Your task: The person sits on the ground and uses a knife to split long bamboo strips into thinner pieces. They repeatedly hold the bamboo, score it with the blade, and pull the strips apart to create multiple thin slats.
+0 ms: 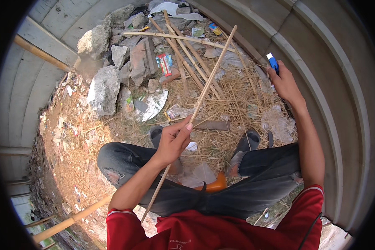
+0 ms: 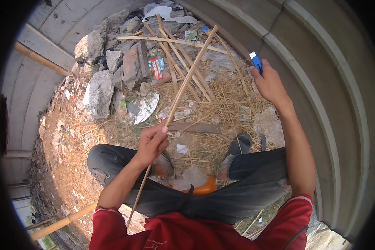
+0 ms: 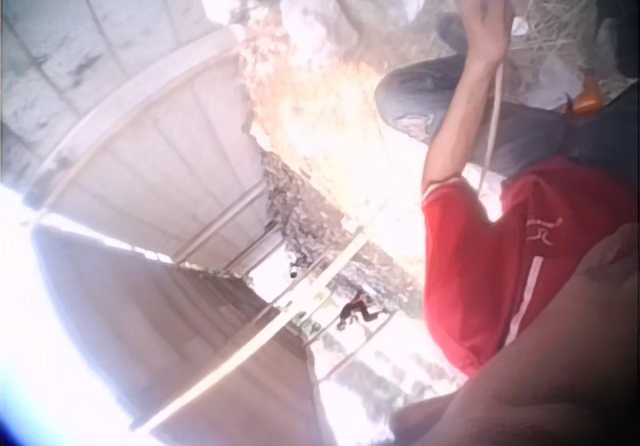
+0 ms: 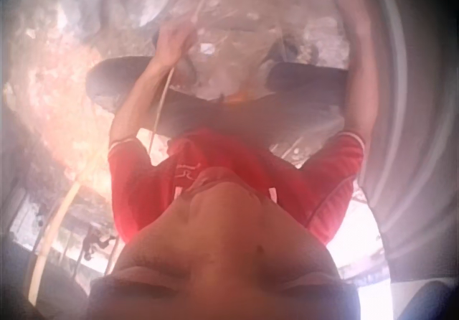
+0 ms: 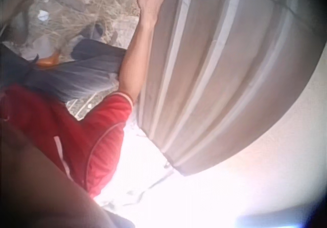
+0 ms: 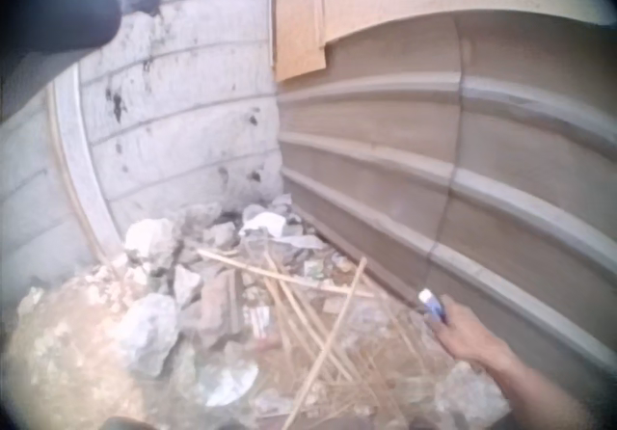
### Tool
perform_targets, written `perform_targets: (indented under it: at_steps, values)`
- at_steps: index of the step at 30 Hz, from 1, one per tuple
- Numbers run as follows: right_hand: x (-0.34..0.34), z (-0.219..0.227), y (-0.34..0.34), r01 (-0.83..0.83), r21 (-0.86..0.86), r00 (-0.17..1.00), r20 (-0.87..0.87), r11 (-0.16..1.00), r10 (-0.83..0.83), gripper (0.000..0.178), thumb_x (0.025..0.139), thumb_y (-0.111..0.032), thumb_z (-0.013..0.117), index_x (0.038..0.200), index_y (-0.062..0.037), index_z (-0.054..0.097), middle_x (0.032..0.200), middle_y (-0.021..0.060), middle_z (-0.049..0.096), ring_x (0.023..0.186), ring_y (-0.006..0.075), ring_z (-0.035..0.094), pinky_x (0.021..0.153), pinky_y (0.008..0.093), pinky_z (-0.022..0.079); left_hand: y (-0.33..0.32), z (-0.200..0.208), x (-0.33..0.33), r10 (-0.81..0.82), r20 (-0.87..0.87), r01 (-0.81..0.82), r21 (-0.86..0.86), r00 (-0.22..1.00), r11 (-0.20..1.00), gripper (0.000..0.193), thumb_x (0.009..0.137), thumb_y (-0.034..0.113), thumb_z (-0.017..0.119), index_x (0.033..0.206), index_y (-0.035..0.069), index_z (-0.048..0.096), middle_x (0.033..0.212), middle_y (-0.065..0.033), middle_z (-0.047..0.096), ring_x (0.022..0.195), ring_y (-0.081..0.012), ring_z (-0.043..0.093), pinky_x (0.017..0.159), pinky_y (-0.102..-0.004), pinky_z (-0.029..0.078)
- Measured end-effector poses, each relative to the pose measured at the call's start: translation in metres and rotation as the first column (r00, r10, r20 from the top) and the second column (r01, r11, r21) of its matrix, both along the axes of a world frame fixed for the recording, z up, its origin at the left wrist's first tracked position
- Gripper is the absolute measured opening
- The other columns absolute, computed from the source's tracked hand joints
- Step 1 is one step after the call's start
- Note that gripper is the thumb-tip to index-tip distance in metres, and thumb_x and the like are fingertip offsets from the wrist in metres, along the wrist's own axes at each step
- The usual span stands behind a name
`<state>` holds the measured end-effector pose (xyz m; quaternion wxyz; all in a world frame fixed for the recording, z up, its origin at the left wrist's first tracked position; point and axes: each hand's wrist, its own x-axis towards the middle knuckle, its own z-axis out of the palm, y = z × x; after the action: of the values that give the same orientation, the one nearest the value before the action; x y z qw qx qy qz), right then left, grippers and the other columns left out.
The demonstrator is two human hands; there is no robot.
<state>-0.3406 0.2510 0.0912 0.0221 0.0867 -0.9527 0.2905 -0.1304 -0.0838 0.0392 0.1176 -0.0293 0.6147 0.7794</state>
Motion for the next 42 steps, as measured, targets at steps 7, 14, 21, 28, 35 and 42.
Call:
perform_targets:
  at_steps: [7,14,21,28,35,42]
  values:
    - [0.080,0.020,-0.083,-0.515,-0.194,0.831,0.126,0.835,0.541,0.041,0.102,-0.037,0.055,0.104,0.0042,0.058,0.078,0.0272,0.065,0.075,0.0470,0.065,0.069,0.0519,0.049,0.014,0.007,-0.013,0.062,-0.008,-0.063,-0.085,0.998,0.994,0.047,0.106,0.020,0.056,0.147,-0.002,0.048,0.066,0.0083,0.040,0.056,-0.0005,0.035,0.049,-0.0210,0.027]
    - [0.114,-0.005,-0.105,-0.583,-0.069,0.777,0.242,0.809,0.581,0.045,0.101,-0.040,0.055,0.100,0.0046,0.060,0.066,0.0264,0.063,0.067,0.0492,0.064,0.064,0.0563,0.050,0.025,-0.003,-0.016,0.051,-0.059,-0.066,-0.287,0.997,0.956,0.045,0.104,0.020,0.060,0.144,0.002,0.054,0.070,0.0085,0.044,0.061,-0.0002,0.037,0.054,-0.0202,0.030]
    - [0.049,-0.017,-0.091,-0.385,-0.007,0.906,0.189,0.923,0.379,0.049,0.104,-0.040,0.049,0.101,0.0063,0.065,0.082,0.0312,0.067,0.083,0.0491,0.067,0.078,0.0558,0.052,0.018,-0.008,-0.001,0.008,0.066,0.017,-0.360,0.998,0.933,0.047,0.102,0.022,0.062,0.139,-0.005,0.056,0.075,0.0044,0.058,0.069,-0.0015,0.047,0.061,-0.0205,0.040]
    - [-0.080,-0.050,0.098,0.301,0.126,0.954,-0.037,0.945,-0.299,0.073,0.104,-0.055,0.034,0.094,0.0114,0.063,0.096,0.0351,0.065,0.101,0.0510,0.062,0.091,0.0518,0.045,0.005,-0.001,0.027,-0.201,0.105,0.226,-0.405,0.974,0.886,0.047,0.100,0.019,0.065,0.137,-0.009,0.054,0.120,-0.0163,0.071,0.108,-0.0071,0.056,0.095,-0.0251,0.046]
    - [-0.055,-0.033,0.066,0.151,0.106,0.988,-0.039,0.983,-0.147,0.057,0.102,-0.047,0.047,0.109,0.0086,0.055,0.091,0.0310,0.065,0.092,0.0476,0.064,0.083,0.0498,0.046,0.002,-0.014,0.009,-0.030,0.022,0.036,-0.359,0.999,0.933,0.047,0.099,0.016,0.067,0.139,-0.008,0.055,0.092,0.0000,0.066,0.086,-0.0027,0.055,0.076,-0.0206,0.047]
    - [0.047,0.001,-0.070,-0.563,-0.069,0.826,-0.086,0.824,0.557,0.030,0.103,-0.033,0.057,0.109,-0.0045,0.055,0.071,0.0198,0.062,0.065,0.0416,0.060,0.061,0.0475,0.046,0.011,-0.009,-0.010,0.089,-0.167,-0.139,-0.320,0.982,0.937,0.052,0.099,0.012,0.068,0.143,-0.009,0.050,0.095,0.0017,0.065,0.084,-0.0015,0.053,0.075,-0.0190,0.046]
